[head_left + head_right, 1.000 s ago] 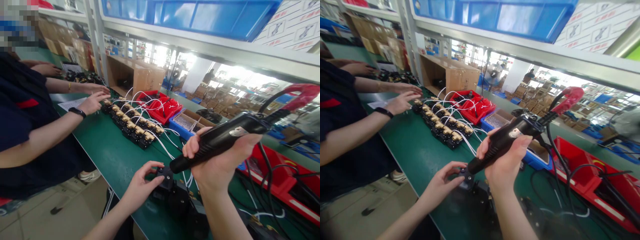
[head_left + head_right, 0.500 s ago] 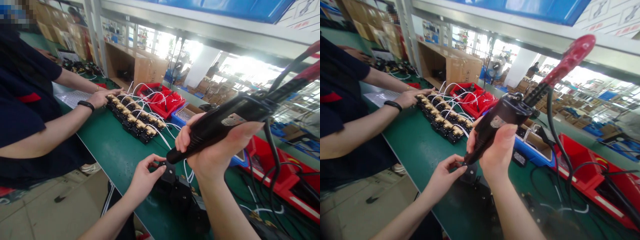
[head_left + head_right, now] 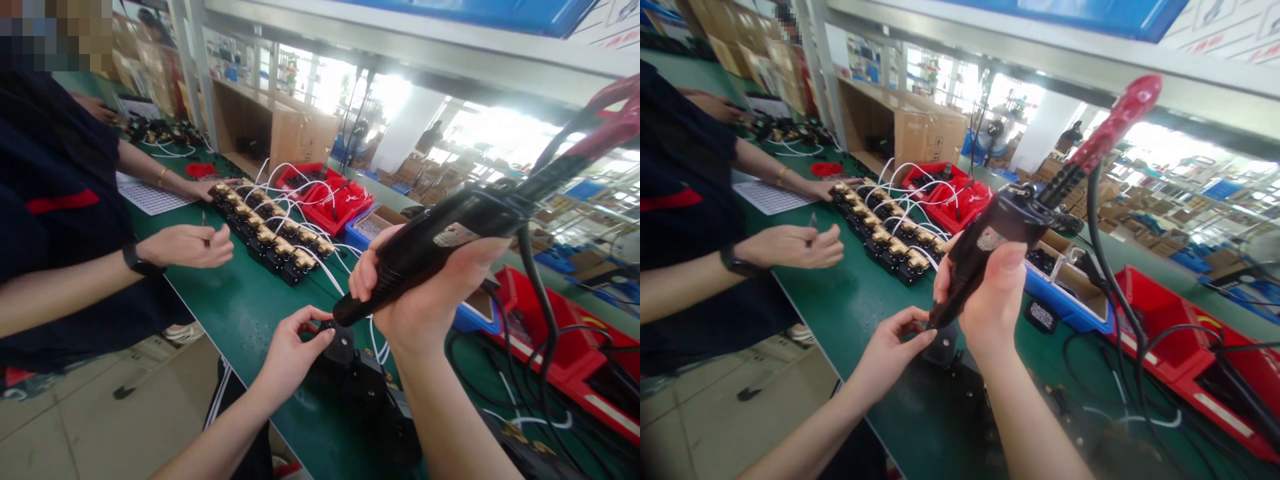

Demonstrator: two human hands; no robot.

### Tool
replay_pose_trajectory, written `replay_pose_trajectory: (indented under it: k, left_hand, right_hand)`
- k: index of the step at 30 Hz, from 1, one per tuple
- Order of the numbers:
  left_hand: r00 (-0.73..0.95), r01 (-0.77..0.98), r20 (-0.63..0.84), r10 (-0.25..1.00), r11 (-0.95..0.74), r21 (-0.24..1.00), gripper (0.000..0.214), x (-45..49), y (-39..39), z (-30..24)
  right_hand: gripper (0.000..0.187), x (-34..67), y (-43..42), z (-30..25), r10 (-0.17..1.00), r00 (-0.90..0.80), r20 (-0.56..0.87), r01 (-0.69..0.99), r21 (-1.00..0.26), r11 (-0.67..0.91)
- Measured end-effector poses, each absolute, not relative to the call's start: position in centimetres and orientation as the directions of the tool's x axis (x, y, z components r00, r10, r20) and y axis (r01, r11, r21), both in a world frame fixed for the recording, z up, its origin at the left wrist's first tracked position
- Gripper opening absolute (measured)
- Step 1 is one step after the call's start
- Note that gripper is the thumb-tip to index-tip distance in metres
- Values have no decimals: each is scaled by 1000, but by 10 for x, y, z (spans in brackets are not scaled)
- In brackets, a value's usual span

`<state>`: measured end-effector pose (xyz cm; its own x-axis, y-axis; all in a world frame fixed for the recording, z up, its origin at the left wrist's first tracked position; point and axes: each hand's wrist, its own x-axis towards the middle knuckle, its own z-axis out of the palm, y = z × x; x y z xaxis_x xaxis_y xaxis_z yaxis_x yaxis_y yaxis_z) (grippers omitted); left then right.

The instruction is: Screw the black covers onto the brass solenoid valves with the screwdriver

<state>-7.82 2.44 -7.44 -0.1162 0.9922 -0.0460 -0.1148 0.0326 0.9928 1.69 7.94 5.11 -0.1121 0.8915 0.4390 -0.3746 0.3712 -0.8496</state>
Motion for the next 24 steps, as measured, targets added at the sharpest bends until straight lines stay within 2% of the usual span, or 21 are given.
replay_pose_trajectory:
  k: [10, 14, 16, 18, 20, 22, 23, 24]
  left_hand:
    - [-137, -91, -1, 991, -11, 996, 20, -77, 26, -79]
    - [-129, -66, 13, 992, -21, 998, 19, -78, 22, -76]
    - [-101, -59, -6, 995, 0, 998, 24, -80, 17, -73]
    - [-57, -62, -42, 997, 38, 997, 33, -83, 11, -72]
    - [-10, -55, -49, 999, 49, 997, 42, -88, 4, -77]
    - [48, -18, -8, 999, 9, 1000, 38, -96, -3, -91]
    - [86, -2, 18, 996, -18, 1000, 34, -101, -6, -100]
    - [106, -5, 35, 994, -35, 999, 32, -105, -8, -110]
  right_hand:
    - [71, 15, 75, 48, 895, -104, 434, -303, -871, 387]
    - [68, 16, 73, 51, 908, -39, 417, -359, -854, 377]
    - [68, 27, 74, 58, 907, -63, 417, -386, -848, 363]
    - [70, 52, 78, 68, 891, -157, 426, -346, -869, 354]
    - [70, 88, 84, 80, 875, -286, 389, -191, -919, 346]
    - [67, 132, 93, 91, 887, -369, 279, 159, -921, 356]
    - [61, 155, 98, 97, 905, -361, 223, 419, -829, 372]
    - [56, 177, 104, 102, 923, -350, 159, 673, -642, 366]
